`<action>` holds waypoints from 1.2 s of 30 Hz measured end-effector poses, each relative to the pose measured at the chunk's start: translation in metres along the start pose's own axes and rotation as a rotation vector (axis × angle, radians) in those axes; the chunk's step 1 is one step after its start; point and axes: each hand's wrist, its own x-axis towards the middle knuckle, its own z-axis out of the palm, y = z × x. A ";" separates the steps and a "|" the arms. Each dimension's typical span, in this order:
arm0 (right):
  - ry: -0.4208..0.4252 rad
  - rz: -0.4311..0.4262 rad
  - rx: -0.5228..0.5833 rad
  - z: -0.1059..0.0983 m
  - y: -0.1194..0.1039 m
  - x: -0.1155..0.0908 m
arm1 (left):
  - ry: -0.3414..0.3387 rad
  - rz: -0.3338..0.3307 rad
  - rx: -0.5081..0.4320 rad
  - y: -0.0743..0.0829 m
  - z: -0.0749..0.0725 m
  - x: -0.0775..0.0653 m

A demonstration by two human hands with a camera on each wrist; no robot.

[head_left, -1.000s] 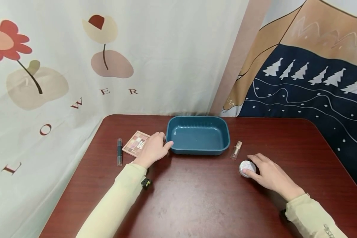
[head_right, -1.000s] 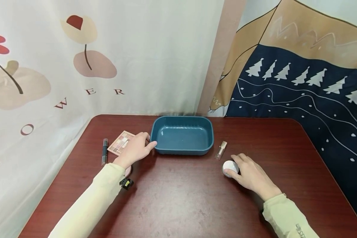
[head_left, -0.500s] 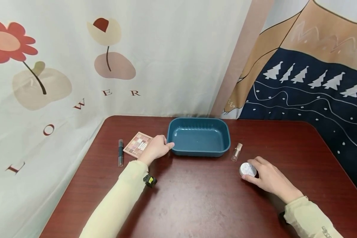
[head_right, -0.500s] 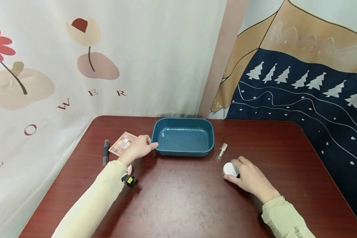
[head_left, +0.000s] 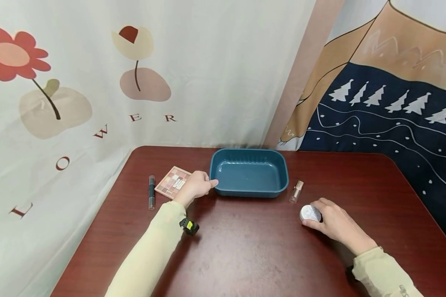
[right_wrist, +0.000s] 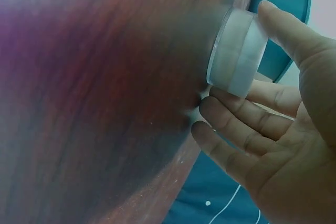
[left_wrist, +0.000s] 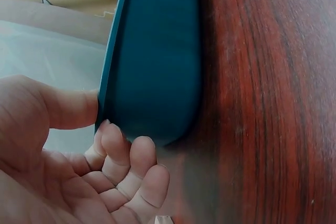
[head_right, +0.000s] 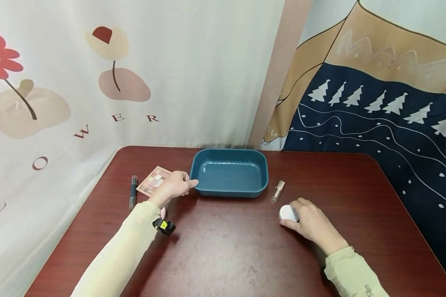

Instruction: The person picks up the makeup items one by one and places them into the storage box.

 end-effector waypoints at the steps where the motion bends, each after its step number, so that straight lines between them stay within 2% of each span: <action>1: -0.002 0.002 0.002 0.000 -0.001 0.000 | 0.003 -0.004 -0.009 0.000 0.000 0.000; 11: 0.022 0.004 0.006 0.003 -0.004 -0.002 | 0.001 -0.044 -0.123 -0.005 0.002 0.001; 19: 0.033 -0.002 0.016 0.003 -0.005 -0.002 | 0.006 -0.047 -0.155 -0.004 0.003 0.000; 23: 0.068 -0.017 0.019 0.000 -0.005 0.001 | 0.003 -0.040 -0.171 -0.003 0.003 0.000; 27: 0.104 -0.015 0.035 -0.005 -0.006 0.005 | 0.001 -0.035 -0.173 -0.004 0.003 0.001; 36: 0.128 -0.016 0.057 -0.020 -0.013 0.014 | 0.004 -0.010 -0.184 -0.005 0.002 0.000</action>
